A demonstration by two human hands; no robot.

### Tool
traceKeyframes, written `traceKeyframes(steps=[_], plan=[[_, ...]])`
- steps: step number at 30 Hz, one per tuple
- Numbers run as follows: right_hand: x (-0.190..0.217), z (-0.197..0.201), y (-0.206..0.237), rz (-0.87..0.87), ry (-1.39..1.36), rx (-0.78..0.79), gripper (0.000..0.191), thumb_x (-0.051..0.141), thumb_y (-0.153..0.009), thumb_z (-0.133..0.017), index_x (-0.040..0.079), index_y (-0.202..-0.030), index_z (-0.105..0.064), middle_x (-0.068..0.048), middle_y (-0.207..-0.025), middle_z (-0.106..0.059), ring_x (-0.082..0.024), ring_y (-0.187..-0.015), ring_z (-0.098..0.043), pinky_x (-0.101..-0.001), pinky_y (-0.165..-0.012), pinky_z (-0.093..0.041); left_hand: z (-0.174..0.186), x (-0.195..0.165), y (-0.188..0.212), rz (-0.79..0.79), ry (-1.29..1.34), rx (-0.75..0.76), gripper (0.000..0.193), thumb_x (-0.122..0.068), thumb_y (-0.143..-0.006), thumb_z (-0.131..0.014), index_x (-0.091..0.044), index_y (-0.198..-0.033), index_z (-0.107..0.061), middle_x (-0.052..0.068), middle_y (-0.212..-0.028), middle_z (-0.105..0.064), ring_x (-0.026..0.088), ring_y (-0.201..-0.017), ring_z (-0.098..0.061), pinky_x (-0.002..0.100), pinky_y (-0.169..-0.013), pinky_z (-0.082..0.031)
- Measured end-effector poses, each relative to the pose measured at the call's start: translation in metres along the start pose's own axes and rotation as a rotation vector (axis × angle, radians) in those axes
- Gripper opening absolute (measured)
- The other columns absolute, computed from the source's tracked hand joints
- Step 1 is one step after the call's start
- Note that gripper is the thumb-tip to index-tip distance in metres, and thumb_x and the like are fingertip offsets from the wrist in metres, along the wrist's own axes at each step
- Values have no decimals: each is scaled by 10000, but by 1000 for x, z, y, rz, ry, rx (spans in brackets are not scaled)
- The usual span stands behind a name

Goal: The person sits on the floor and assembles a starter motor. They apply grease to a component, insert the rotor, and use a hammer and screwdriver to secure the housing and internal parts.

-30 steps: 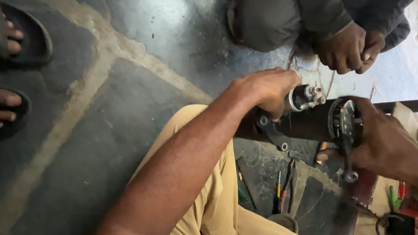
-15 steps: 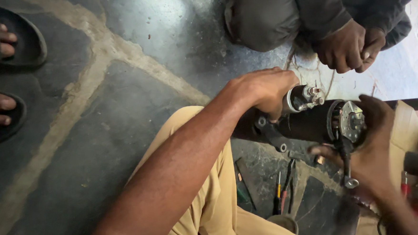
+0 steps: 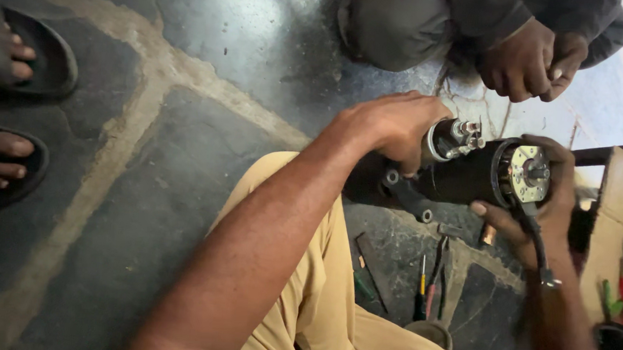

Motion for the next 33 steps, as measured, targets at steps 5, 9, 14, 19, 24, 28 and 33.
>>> traceKeyframes(steps=[5, 9, 14, 19, 24, 28, 33], plan=[[-16, -10, 7, 57, -282, -71, 920, 242, -762, -919, 13, -1483, -396, -168, -1398, -601, -235, -1312, -607, -371, -1201, -513, -3, 1, -3, -48, 19, -37, 540, -135, -498, -897, -110, -1006, -714, 68, -964, -779, 228, -962, -741, 388, -808, -561], [-9, -6, -2, 109, -318, 14, 934, 219, -747, -929, 15, -1484, -393, -170, -1391, -588, -225, -1271, -586, -360, -1185, -513, -4, 2, -4, -37, 55, -17, 533, -126, -502, -867, -132, -1016, -727, 62, -959, -788, 221, -951, -757, 379, -811, -572], [-4, -35, 12, -20, -649, -277, 1037, 191, -728, -993, 71, -1493, -303, -115, -1405, -562, -222, -1288, -594, -382, -1136, -523, -3, 1, -4, -44, 4, -5, 506, -135, -519, -870, -116, -1002, -722, 77, -948, -786, 226, -941, -762, 388, -793, -581], [-65, -52, 29, -266, -626, -546, 779, 35, -733, -897, -9, -1423, -539, -104, -1350, -637, -267, -1223, -640, -414, -1097, -539, -7, 3, -6, -10, 44, 10, 457, -111, -510, -840, -123, -955, -739, 47, -894, -803, 209, -867, -776, 377, -739, -585], [-109, -26, 30, -145, -529, -260, 653, 26, -798, -821, -12, -1399, -568, -77, -1322, -648, -221, -1233, -621, -370, -1152, -524, -6, 3, -8, -29, 21, -14, 441, -89, -498, -850, -109, -921, -729, 46, -849, -778, 187, -810, -751, 366, -705, -576], [-116, -20, 25, -179, -609, -125, 781, 7, -717, -830, 23, -1442, -542, -52, -1347, -627, -216, -1256, -613, -363, -1126, -518, -6, 1, -9, 15, 14, 29, 408, -93, -507, -852, -115, -899, -738, 35, -831, -786, 173, -794, -763, 367, -708, -577], [-105, -21, 26, -170, -412, -169, 768, 27, -741, -824, 18, -1453, -536, -65, -1368, -628, -217, -1265, -614, -361, -1126, -519, -7, -4, -8, 1, 7, 6, 451, -150, -487, -900, -118, -913, -755, 64, -846, -787, 201, -811, -769, 375, -734, -574]])
Point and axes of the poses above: each hand's wrist, its own y-axis away from the middle knuckle, its own z-axis out of the back of the hand, x = y × z, the point moved 3 cm from there along -y, towards the middle knuckle
